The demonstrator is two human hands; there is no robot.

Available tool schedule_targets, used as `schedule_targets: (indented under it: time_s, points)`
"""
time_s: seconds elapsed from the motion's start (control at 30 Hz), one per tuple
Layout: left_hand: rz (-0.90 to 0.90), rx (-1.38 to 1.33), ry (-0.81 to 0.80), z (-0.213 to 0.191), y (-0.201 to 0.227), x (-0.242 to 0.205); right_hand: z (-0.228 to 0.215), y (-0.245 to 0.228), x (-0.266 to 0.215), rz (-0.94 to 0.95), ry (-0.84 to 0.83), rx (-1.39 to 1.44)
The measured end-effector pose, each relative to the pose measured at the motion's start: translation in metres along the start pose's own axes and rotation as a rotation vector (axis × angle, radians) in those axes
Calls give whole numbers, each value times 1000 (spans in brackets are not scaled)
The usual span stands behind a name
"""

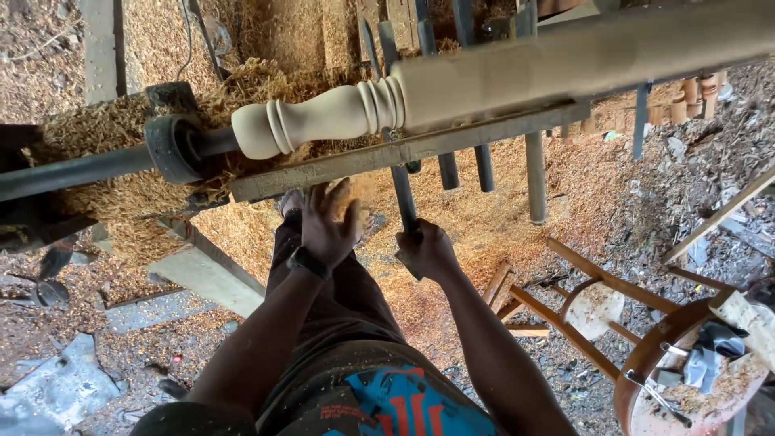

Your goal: The person shapes a rotating wooden spindle on a lathe using a chisel, carving decorative grooves and contours. They periodically pause to inspect the work and adjust the tool, producing wood shavings that accumulate on the floor.

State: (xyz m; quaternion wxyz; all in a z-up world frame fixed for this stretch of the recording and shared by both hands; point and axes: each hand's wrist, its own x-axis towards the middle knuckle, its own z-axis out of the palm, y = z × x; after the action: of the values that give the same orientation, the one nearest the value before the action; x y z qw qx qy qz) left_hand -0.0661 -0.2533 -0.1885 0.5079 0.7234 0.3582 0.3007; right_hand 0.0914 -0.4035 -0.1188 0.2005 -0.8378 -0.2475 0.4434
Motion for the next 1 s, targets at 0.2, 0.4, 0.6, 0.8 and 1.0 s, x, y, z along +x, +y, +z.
schedule_targets:
  time_s: [0.2,0.4,0.6,0.8,1.0]
  points:
    - [-4,825,13,31,7,43,6,8,-9,152,55,151]
    - [83,718,12,43,12,114,22,38,-2,-3,121,51]
    - [184,622,-18,34,30,108,30,16,28,-3,140,6]
    - [333,524,-71,32,59,48,44,-18,63,-31,-6,-266]
    - [437,713,-85,47,74,66,26,2,44,-127,-127,-21]
